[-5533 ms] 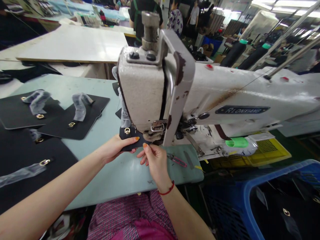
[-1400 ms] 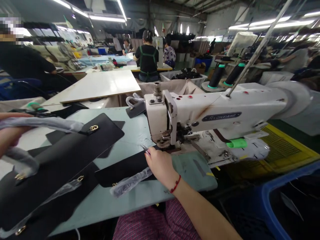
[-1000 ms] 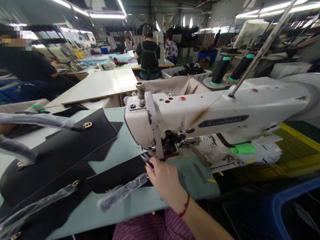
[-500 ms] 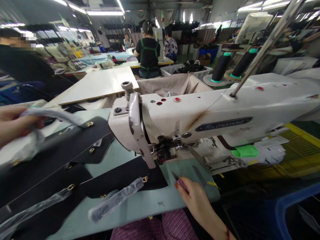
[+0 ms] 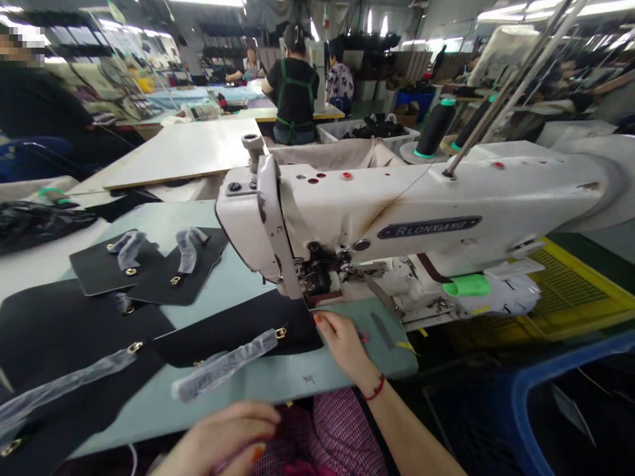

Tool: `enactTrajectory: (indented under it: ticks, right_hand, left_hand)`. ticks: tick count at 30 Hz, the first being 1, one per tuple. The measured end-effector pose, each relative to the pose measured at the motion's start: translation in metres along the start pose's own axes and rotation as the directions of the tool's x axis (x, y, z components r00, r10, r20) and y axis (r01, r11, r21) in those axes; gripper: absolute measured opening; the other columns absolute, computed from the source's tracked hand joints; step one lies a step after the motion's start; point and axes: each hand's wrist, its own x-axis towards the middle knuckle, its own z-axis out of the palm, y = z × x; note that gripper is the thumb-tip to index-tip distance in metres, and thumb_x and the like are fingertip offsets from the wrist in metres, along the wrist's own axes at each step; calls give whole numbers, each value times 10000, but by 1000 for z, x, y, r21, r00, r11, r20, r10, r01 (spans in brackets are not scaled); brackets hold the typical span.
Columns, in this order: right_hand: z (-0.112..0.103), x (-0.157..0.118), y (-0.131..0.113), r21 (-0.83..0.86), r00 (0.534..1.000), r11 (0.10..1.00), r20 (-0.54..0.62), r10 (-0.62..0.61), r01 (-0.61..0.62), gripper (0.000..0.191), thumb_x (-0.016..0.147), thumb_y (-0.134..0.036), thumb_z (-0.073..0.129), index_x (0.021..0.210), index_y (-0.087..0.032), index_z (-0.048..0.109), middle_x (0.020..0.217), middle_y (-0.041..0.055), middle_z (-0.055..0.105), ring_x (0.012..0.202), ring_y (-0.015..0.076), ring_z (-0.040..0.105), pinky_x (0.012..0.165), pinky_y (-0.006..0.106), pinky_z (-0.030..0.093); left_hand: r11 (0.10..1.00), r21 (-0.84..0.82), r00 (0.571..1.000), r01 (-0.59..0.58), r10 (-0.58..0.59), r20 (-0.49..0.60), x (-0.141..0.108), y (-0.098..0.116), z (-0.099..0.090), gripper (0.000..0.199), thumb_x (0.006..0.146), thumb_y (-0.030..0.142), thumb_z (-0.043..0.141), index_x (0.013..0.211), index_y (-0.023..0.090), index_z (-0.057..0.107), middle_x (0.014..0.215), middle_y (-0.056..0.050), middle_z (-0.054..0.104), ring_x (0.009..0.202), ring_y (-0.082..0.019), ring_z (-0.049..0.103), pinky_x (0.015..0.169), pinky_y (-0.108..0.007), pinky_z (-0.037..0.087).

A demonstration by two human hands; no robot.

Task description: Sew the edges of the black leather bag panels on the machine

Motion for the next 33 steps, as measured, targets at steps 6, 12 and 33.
enactTrajectory:
  ticks: [6,12,33]
  right_hand:
    - [16,15,-3,142,999,989,19,37,-40,435,964,-476,504,662,-163,514,620,-31,406,602,113,394,552,217,309]
    - [29,6,-10,300,990,943,41,136,-142,441,928,-501,533,640,-189,416,599,-47,314,539,96,311,489,216,249]
    - [31,6,-19,247,979,952,-45,199,-182,440,906,-469,533,601,-178,408,604,-35,316,572,98,285,510,224,226]
  left_hand:
    - [871,171,844,461,-371,-386,-13,-36,109,818,920,295,536,1589,186,77,1603,-223,248,1451,-405,306,1067,-591,448]
    - [904,227,869,362,-240,-432,36,-93,60,683,880,375,632,1494,243,365,1561,-161,375,1480,-396,236,1181,-660,164]
    - [998,51,954,24,-8,-298,31,-114,40,264,960,363,530,1112,212,684,1269,-78,691,1175,-235,652,1119,-426,414]
